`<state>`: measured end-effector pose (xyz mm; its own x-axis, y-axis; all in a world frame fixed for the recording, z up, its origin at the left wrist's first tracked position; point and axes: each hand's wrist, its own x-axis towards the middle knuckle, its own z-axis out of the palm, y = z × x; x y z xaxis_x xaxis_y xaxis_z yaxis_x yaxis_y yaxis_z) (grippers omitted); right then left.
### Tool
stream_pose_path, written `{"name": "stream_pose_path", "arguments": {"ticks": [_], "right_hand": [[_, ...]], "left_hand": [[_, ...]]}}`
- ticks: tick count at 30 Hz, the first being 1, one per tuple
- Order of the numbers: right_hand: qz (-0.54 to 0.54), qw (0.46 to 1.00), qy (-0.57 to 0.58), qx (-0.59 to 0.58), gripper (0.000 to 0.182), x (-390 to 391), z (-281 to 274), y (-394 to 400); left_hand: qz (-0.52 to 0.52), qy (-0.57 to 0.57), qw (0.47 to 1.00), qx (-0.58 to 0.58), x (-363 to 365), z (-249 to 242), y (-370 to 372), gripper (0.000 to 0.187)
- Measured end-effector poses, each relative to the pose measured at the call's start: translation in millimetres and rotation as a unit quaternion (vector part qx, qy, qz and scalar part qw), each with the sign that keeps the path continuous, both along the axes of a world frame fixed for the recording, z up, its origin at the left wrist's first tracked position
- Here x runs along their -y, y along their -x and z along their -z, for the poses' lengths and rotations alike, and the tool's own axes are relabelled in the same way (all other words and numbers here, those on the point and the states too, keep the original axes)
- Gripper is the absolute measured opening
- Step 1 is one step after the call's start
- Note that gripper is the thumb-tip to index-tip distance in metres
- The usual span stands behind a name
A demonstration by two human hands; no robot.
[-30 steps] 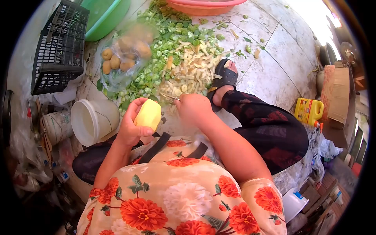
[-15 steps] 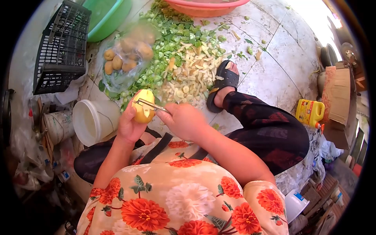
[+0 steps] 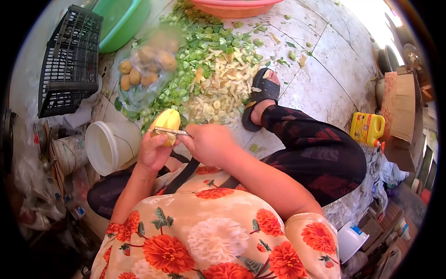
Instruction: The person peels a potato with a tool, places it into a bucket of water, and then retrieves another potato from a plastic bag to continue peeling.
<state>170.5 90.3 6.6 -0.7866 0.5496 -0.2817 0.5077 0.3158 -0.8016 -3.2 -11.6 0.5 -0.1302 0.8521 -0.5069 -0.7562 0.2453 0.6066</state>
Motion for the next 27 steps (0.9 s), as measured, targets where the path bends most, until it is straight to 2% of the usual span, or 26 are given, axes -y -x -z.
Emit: {"name": "stream_pose_path", "arguments": {"ticks": [3, 5, 7, 9, 10, 13, 15, 16, 17, 19, 21, 23, 25, 27], "right_hand": [[0.003, 1.0, 0.006, -0.001, 0.04, -0.9, 3.4, -0.4], [0.03, 1.0, 0.001, 0.006, 0.04, 0.4, 13.6, -0.5], [0.059, 0.998, -0.003, 0.012, 0.04, -8.7, 39.0, -6.1], [0.127, 0.986, 0.023, 0.108, 0.041, -37.8, 63.9, -15.8], [0.123, 0.986, 0.021, 0.107, 0.041, -36.4, 62.8, -12.2], [0.118, 0.992, 0.007, 0.052, 0.042, -25.1, 37.3, -7.8], [0.07, 0.997, 0.024, -0.016, 0.04, -16.8, 15.7, -3.5], [0.05, 0.996, 0.013, -0.072, 0.037, -11.7, 10.3, -2.6], [0.048, 0.996, 0.013, -0.071, 0.037, -7.0, 7.7, -2.0], [0.011, 0.998, 0.007, -0.055, 0.036, 3.1, 5.3, 0.7], [0.017, 0.999, -0.004, -0.027, 0.038, -4.5, 13.3, 1.2], [0.114, 0.989, 0.009, 0.089, 0.038, -21.1, 39.6, 1.1], [0.13, 0.986, 0.016, 0.105, 0.038, -34.0, 54.1, -6.4], [0.137, 0.983, 0.026, 0.123, 0.038, -35.6, 53.7, -6.6]], "left_hand": [[0.009, -0.003, 1.0, -0.003, 3.9, 6.2, -0.1, 0.079], [-0.006, 0.033, 0.999, 0.0, 6.3, 8.2, -1.7, 0.082], [0.007, -0.001, 1.0, -0.004, 8.8, -7.5, -9.8, 0.083], [0.026, -0.033, 0.999, -0.008, 7.1, -13.1, -10.1, 0.085], [0.012, -0.017, 0.999, -0.026, 7.4, -12.3, -8.7, 0.085], [-0.018, 0.008, 0.999, -0.034, 4.5, -7.8, -13.2, 0.084], [-0.025, 0.018, 0.999, -0.032, 2.2, -4.3, -10.6, 0.083], [-0.041, 0.037, 0.998, -0.013, 1.8, -1.4, -9.0, 0.083], [-0.059, 0.055, 0.997, 0.007, 1.2, 0.7, -7.8, 0.083], [-0.064, 0.06, 0.996, 0.014, 3.1, 0.9, -7.3, 0.081], [-0.063, 0.063, 0.996, 0.021, 5.8, 1.2, -7.4, 0.08], [0.01, -0.027, 0.999, 0.022, 6.4, 0.7, -7.0, 0.079], [0.018, -0.034, 0.999, 0.014, 3.5, -9.0, -7.6, 0.082], [0.061, 0.02, 0.995, -0.077, 4.2, -13.9, -5.8, 0.093]]}}
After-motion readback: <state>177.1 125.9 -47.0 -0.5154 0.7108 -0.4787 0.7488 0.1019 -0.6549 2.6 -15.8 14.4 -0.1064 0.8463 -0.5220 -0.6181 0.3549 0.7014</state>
